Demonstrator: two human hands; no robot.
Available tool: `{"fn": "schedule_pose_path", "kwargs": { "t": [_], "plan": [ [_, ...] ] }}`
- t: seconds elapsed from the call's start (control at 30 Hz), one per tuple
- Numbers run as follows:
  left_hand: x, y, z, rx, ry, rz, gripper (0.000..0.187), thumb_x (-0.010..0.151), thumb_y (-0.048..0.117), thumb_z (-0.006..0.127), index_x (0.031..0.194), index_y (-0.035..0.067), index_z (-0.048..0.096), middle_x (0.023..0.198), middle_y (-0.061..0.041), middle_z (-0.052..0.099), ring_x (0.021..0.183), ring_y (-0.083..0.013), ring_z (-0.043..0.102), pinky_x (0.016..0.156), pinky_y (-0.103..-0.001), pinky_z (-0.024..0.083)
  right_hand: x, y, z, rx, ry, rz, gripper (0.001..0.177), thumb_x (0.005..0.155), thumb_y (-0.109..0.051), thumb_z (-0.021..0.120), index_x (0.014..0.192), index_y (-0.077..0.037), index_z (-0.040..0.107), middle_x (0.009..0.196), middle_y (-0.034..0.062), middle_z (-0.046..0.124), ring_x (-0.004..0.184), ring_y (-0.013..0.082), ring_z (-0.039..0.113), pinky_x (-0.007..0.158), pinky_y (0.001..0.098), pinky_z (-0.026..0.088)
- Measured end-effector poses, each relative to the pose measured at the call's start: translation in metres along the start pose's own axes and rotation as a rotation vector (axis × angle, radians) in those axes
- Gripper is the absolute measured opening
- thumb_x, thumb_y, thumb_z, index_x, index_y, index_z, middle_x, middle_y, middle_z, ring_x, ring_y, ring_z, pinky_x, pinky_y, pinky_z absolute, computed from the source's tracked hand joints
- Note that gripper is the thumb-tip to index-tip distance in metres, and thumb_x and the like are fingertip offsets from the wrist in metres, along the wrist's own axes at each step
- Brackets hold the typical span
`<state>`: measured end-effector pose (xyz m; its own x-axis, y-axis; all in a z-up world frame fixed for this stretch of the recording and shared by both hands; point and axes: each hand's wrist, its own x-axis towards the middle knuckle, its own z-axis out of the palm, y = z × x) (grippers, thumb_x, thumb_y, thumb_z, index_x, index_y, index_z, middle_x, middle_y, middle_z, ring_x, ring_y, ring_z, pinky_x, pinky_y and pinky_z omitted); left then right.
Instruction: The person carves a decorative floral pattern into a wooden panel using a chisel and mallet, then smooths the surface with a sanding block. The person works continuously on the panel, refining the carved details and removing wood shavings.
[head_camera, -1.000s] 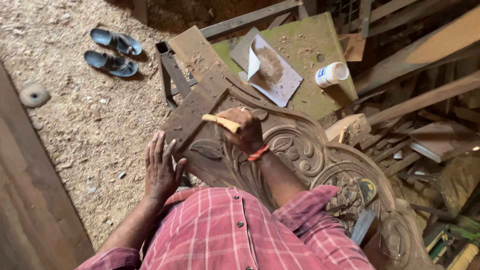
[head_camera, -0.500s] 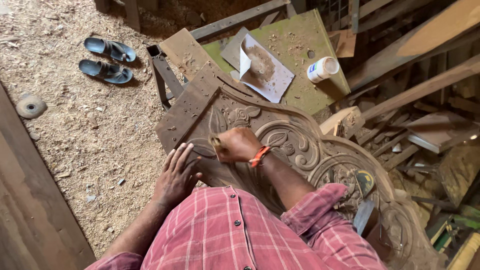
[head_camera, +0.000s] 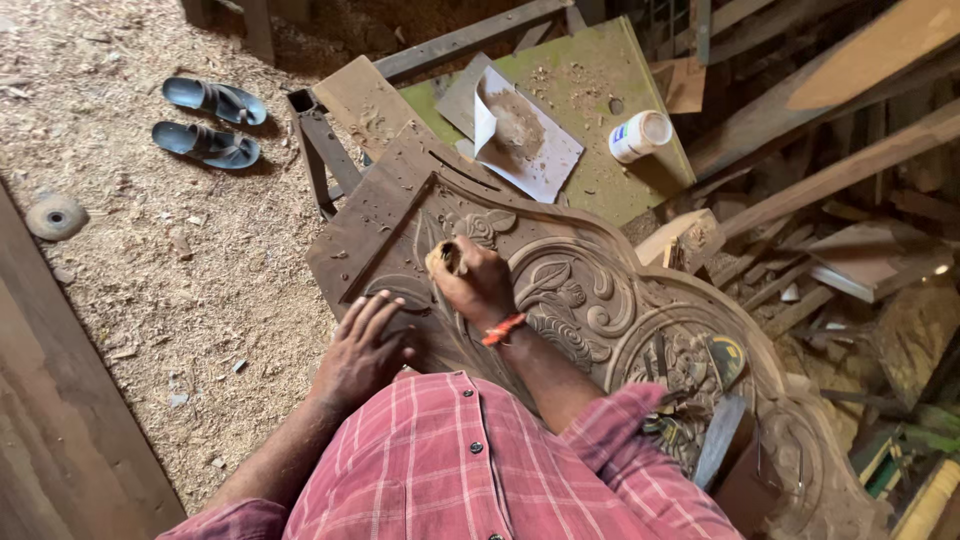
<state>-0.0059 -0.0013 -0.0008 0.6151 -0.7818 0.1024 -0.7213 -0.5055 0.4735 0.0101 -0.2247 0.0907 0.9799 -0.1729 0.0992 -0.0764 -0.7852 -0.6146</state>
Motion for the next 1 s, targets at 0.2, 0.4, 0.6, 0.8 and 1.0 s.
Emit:
{"fn": "schedule_pose_path", "kwargs": {
  "t": [0.2, 0.4, 0.6, 0.8, 1.0],
  "plan": [
    [0.011, 0.007, 0.019, 0.059, 0.032, 0.14, 0.064, 0.097, 0.064, 0.035, 0.139, 0.023, 0.06, 0.165, -0.012, 0.027, 0.153, -0.0281, 0.018, 0.125, -0.052, 0.007, 0.0, 0.0, 0.005, -0.138, -0.095, -0.029, 0.015, 0.087, -0.02, 0.076, 0.085, -0.005, 0.072, 0.067, 0.0117, 0.069, 0.058, 0.0243, 0.069, 0.053, 0.0377, 0.055],
    [0.006, 0.009, 0.029, 0.211, 0.014, -0.031, 0.068, 0.1, 0.065, 0.03, 0.144, 0.019, 0.054, 0.168, -0.016, 0.02, 0.156, -0.0311, 0.014, 0.125, -0.054, -0.002, -0.003, 0.015, 0.003, 0.123, -0.047, -0.134, 0.011, 0.095, -0.021, 0.071, 0.095, -0.011, 0.074, 0.079, 0.0043, 0.075, 0.066, 0.0188, 0.074, 0.059, 0.0313, 0.06],
    [-0.015, -0.017, 0.022, 0.275, 0.181, -0.389, 0.062, 0.103, 0.062, 0.035, 0.135, 0.014, 0.056, 0.171, -0.017, 0.013, 0.159, -0.0345, 0.008, 0.127, -0.054, -0.007, -0.029, 0.021, -0.014, -0.121, -0.434, -0.324, 0.01, 0.091, -0.018, 0.07, 0.096, -0.01, 0.074, 0.084, 0.0062, 0.074, 0.077, 0.0217, 0.073, 0.068, 0.0367, 0.059],
    [-0.039, -0.036, -0.001, 0.081, 0.433, -0.596, 0.053, 0.111, 0.055, 0.043, 0.136, 0.008, 0.052, 0.171, -0.022, 0.022, 0.162, -0.0397, 0.012, 0.132, -0.056, 0.0, -0.016, -0.017, 0.005, 0.312, -0.385, -0.228, 0.022, 0.094, -0.029, 0.074, 0.093, -0.007, 0.069, 0.085, 0.0089, 0.071, 0.074, 0.0211, 0.073, 0.065, 0.0367, 0.057],
    [-0.058, -0.03, -0.003, 0.038, 0.526, -0.615, 0.051, 0.11, 0.05, 0.044, 0.139, 0.01, 0.049, 0.166, -0.021, 0.028, 0.16, -0.0374, 0.018, 0.131, -0.058, 0.008, 0.007, -0.005, 0.006, -0.02, -0.738, -0.36, 0.027, 0.09, -0.032, 0.079, 0.08, -0.01, 0.067, 0.073, 0.0068, 0.071, 0.066, 0.0182, 0.071, 0.06, 0.0373, 0.056]
  ]
}}
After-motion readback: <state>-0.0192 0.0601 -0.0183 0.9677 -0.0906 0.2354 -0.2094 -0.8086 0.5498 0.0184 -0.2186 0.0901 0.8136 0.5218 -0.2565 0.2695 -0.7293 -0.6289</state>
